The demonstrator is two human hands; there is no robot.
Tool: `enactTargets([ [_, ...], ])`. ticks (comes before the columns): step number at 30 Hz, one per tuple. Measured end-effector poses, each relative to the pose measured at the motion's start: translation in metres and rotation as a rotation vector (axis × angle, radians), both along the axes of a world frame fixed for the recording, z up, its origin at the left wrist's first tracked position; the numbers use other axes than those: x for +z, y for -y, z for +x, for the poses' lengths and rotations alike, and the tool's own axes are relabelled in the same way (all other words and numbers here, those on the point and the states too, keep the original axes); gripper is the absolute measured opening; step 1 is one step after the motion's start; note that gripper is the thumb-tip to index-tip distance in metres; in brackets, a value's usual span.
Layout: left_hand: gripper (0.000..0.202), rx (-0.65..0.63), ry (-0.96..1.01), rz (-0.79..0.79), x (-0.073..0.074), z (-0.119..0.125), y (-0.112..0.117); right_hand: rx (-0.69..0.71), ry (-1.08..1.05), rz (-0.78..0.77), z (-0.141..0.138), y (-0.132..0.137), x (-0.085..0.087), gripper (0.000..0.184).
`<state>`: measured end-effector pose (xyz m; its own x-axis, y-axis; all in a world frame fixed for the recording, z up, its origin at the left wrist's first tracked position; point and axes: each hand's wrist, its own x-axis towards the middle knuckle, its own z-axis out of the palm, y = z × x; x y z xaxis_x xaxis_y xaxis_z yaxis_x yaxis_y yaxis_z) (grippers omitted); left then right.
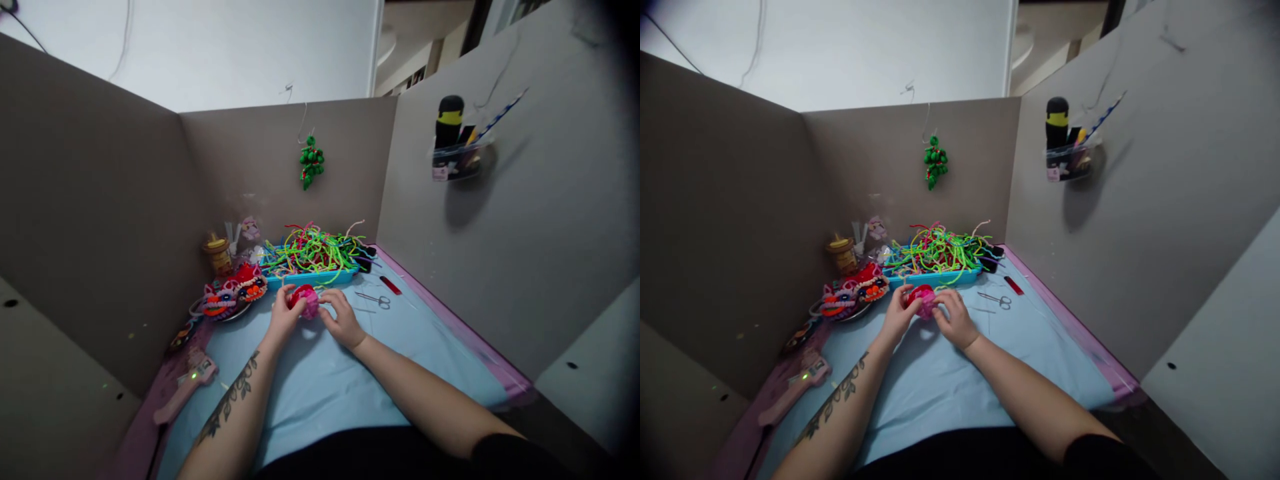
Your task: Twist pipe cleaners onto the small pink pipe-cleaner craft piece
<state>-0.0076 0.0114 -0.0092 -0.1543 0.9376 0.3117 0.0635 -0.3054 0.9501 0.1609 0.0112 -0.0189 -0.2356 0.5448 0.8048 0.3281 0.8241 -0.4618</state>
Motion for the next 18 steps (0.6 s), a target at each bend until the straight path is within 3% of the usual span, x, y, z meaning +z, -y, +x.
enactTargets([
  [4, 0.045, 0.089, -0.350, 0.147, 0.005, 0.005, 0.010, -0.037, -0.079, -0.073, 0.000, -0.006, -0.001, 0.010],
  [7, 0.044, 0.063, -0.511, 0.205, 0.007, 0.007, 0.015, -0.016, -0.104, -0.115, -0.001, -0.008, 0.000, 0.010],
  [18, 0.043, -0.083, -0.672, 0.369, 0.002, 0.009, 0.015, 0.016, -0.121, -0.146, -0.001, -0.008, 0.002, 0.009],
])
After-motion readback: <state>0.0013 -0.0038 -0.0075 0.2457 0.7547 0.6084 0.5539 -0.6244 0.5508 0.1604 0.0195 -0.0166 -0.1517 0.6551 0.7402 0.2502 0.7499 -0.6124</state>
